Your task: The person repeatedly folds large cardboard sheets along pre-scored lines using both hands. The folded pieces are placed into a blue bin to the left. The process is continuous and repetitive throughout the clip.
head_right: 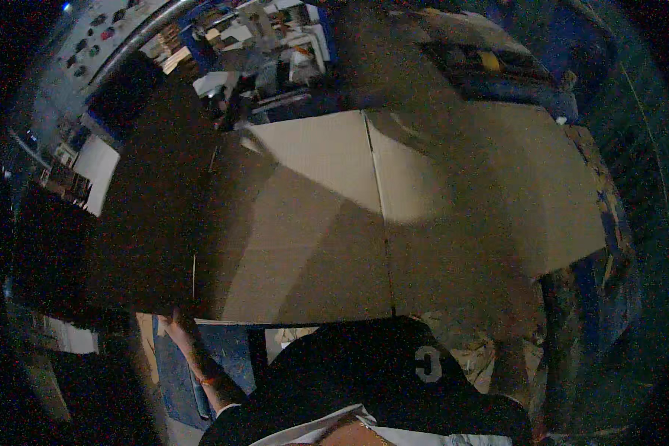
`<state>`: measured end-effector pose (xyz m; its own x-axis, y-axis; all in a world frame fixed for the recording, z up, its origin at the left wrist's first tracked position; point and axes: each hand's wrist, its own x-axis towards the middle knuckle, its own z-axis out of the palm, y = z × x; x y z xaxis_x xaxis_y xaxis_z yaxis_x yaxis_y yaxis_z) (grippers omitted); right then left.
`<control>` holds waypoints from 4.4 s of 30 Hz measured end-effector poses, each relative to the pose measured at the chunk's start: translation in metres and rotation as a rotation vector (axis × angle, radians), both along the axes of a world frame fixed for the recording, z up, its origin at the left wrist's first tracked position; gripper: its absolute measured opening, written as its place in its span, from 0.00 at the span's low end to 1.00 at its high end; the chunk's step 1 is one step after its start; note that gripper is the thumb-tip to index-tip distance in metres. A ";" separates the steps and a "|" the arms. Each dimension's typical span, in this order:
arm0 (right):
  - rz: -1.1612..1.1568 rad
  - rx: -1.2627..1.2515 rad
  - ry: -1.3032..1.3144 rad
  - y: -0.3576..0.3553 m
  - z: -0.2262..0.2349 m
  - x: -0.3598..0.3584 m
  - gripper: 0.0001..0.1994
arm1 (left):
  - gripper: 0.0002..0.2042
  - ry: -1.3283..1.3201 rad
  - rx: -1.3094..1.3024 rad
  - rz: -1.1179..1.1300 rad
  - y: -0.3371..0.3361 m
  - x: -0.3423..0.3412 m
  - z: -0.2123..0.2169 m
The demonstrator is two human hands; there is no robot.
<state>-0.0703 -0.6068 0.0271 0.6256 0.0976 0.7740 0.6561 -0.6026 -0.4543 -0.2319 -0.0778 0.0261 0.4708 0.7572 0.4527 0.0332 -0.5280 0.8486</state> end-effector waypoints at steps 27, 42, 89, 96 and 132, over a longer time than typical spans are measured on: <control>0.050 0.346 0.990 -0.024 -0.029 0.239 0.19 | 0.19 0.465 -0.454 -0.349 0.105 0.161 0.001; -0.161 -0.151 0.429 -0.021 -0.064 0.282 0.20 | 0.20 0.531 0.024 -0.261 0.106 0.214 -0.041; 0.124 -0.597 0.613 0.043 -0.035 0.286 0.27 | 0.30 0.206 0.820 -0.578 0.028 0.248 0.006; -0.252 -0.647 0.392 0.058 -0.019 0.255 0.26 | 0.28 0.200 0.868 -0.362 0.025 0.268 0.017; -0.962 0.221 0.169 -0.149 0.017 0.181 0.26 | 0.21 -0.348 -0.474 -0.064 0.148 0.032 0.054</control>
<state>0.1110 -0.7563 0.0445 0.4663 -0.6432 0.6073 -0.1492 -0.7338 -0.6627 -0.2002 0.0705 0.0802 0.4064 0.8897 0.2082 -0.3089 -0.0806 0.9477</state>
